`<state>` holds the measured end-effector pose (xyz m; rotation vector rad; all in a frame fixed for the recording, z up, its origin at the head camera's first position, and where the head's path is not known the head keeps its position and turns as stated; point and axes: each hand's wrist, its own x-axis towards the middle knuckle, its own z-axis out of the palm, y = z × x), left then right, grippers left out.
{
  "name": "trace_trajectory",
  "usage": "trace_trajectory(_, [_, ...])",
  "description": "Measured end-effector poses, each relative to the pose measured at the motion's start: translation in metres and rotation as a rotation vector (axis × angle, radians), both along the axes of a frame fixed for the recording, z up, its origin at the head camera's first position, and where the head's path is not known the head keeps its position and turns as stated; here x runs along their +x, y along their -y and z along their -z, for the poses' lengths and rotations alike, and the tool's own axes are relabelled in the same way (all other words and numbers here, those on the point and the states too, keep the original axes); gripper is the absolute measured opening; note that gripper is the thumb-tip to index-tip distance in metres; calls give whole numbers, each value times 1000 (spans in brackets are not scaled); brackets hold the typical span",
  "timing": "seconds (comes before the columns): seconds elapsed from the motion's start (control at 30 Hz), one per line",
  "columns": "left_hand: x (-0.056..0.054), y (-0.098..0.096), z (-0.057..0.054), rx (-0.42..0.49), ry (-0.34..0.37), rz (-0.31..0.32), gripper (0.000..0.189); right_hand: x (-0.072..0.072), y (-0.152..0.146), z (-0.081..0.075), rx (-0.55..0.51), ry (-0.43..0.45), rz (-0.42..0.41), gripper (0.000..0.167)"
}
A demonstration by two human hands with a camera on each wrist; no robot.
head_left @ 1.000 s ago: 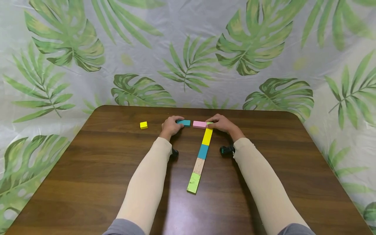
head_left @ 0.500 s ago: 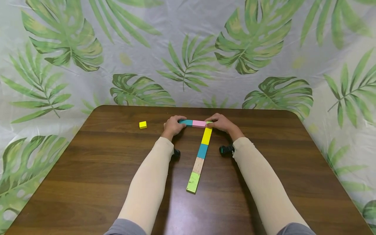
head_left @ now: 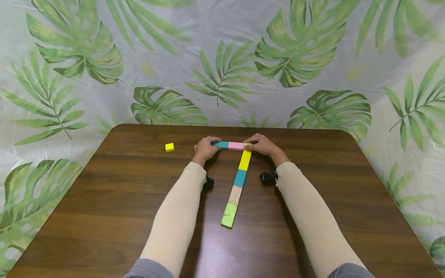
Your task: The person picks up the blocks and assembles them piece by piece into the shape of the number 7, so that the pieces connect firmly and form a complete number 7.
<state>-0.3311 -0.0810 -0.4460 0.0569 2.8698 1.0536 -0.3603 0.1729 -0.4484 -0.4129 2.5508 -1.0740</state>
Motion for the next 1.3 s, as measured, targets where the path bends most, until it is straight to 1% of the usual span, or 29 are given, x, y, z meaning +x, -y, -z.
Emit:
trace_trajectory(0.23, [1,1,1,6,5,8,37,-2,-1,5,-11,-2,1,42])
trace_trajectory(0.4, [1,2,0,14,16,7,37,-1,0,5,-15,-3,-1,42])
trace_trajectory(0.6, [0,1,0,5,10,14,38,0,-1,4,-25,5,8,43])
trace_trajectory(0.73, [0,2,1,16,10,18,38,0,-1,5,-26,0,0,43])
trace_trajectory(0.83, [0,4,2,39,4,37,40,0,-2,7,-25,0,-7,42])
trace_trajectory(0.9, [-1,7,1,54,-20,64,42,0,-2,8,-25,4,-11,42])
trace_trajectory(1.0, [-2,14,-8,74,-78,105,44,0,-2,8,-30,7,-10,43])
trace_trajectory(1.07, [-4,19,-20,74,-125,122,43,0,-2,7,-34,4,-15,42])
trace_trajectory(1.17, [-4,28,-43,66,-165,139,41,0,-1,4,-37,-3,-14,42])
trace_trajectory(1.23, [-4,36,-57,53,-169,157,40,0,-1,3,-31,-8,-16,42])
trace_trajectory(1.3, [-3,47,-68,40,-144,182,39,0,-2,2,-23,-13,-16,42])
